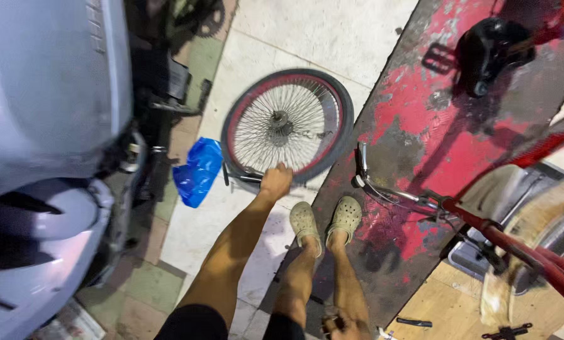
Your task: The person removes the front wheel of a bicycle using a wrench and then detaches the chain and rear wheel by hand and with a tool.
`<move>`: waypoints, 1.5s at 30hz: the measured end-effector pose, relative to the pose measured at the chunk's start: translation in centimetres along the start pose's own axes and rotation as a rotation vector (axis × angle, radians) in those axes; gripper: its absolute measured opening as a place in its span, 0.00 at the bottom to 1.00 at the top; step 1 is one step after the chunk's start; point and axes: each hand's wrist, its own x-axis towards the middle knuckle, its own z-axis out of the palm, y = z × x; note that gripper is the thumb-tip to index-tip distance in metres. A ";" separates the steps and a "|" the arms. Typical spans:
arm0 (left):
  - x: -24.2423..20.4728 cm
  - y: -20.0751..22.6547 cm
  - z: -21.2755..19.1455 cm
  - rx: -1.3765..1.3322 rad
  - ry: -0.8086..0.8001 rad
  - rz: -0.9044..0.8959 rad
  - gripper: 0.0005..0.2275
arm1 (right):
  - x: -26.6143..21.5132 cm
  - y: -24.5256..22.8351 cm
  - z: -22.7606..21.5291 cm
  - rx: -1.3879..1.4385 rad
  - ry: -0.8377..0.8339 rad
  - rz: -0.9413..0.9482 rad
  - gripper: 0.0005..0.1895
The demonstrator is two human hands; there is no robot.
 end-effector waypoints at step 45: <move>-23.4 45.7 -41.6 -1.802 -0.479 -0.262 0.08 | -16.6 -3.6 -20.4 0.130 0.000 -0.706 0.21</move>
